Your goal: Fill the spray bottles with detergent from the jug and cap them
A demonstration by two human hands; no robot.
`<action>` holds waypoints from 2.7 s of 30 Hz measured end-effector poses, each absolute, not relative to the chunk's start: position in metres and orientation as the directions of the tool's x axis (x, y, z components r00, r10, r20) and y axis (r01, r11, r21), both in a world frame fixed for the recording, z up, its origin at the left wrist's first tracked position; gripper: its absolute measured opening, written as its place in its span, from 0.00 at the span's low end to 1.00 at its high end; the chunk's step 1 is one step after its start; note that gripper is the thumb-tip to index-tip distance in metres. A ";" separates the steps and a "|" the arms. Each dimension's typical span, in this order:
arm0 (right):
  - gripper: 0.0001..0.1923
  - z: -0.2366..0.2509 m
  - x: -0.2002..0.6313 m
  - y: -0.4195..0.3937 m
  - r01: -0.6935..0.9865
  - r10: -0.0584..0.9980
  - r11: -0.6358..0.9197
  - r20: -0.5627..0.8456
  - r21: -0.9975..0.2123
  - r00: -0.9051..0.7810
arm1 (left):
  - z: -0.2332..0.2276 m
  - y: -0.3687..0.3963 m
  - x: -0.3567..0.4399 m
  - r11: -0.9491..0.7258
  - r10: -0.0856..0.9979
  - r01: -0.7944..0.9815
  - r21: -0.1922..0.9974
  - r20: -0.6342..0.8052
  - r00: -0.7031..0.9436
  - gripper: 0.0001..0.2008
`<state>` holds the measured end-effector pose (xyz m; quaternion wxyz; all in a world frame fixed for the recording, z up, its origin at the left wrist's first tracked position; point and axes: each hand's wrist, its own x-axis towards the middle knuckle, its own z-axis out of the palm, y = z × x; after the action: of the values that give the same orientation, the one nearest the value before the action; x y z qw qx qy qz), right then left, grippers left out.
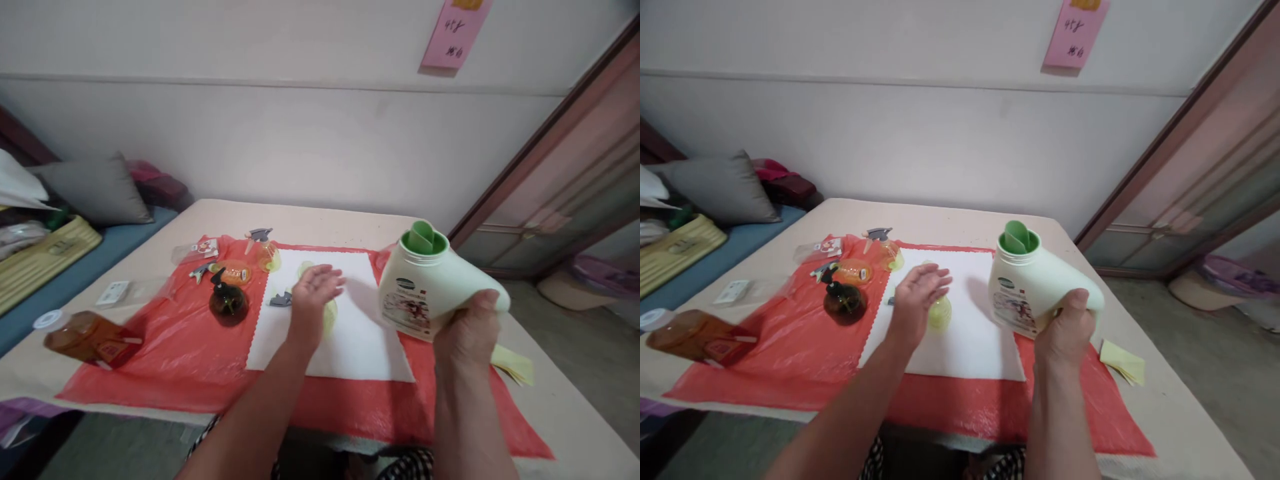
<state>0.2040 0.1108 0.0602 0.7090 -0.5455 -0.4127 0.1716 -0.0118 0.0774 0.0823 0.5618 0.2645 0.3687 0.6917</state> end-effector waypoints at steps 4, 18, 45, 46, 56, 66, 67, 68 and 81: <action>0.35 0.049 0.185 0.127 -0.194 0.762 0.428 0.237 -0.883 0.603 | 0.080 0.096 -0.059 -0.179 0.879 -0.544 0.820 -0.116 -0.463 0.15; 0.34 0.018 0.126 0.157 -0.487 0.889 0.392 0.185 -0.780 0.418 | 0.041 0.109 -0.117 0.106 0.895 0.178 0.978 -0.016 -0.445 0.12; 0.10 0.048 0.104 0.071 0.330 0.799 0.456 0.543 -0.827 0.258 | 0.049 0.090 -0.109 0.188 0.919 0.877 0.443 0.236 -0.316 0.20; 0.13 0.051 0.100 0.067 0.454 0.710 0.571 0.689 -0.685 0.146 | 0.055 0.084 -0.107 0.148 0.881 0.853 0.500 0.324 -0.343 0.20; 0.28 0.075 0.088 0.039 0.647 0.333 0.762 0.847 0.017 -0.414 | 0.085 0.015 -0.068 -0.805 0.379 0.536 0.254 0.916 0.134 0.22; 0.16 0.089 0.117 0.054 0.299 0.670 0.628 0.695 -0.718 0.261 | 0.052 0.045 -0.083 -0.499 0.799 0.209 0.841 0.540 -0.264 0.39; 0.15 0.095 0.120 0.055 0.176 0.679 0.625 0.640 -0.761 0.360 | 0.045 0.052 -0.082 -0.348 0.878 0.212 0.913 0.397 -0.267 0.41; 0.15 0.102 0.123 0.057 0.058 0.680 0.627 0.582 -0.777 0.445 | 0.038 0.058 -0.080 -0.211 0.932 0.214 0.954 0.262 -0.250 0.44; 0.13 0.107 0.121 0.066 -0.475 0.846 0.448 0.187 -0.757 0.499 | -0.012 0.080 -0.046 0.010 0.999 0.350 0.937 0.003 -0.036 0.31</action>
<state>0.1208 0.0655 0.1071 0.8020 -0.3263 -0.2842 0.4118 -0.0460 0.0797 -0.0124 0.3949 0.5711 0.5906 0.4111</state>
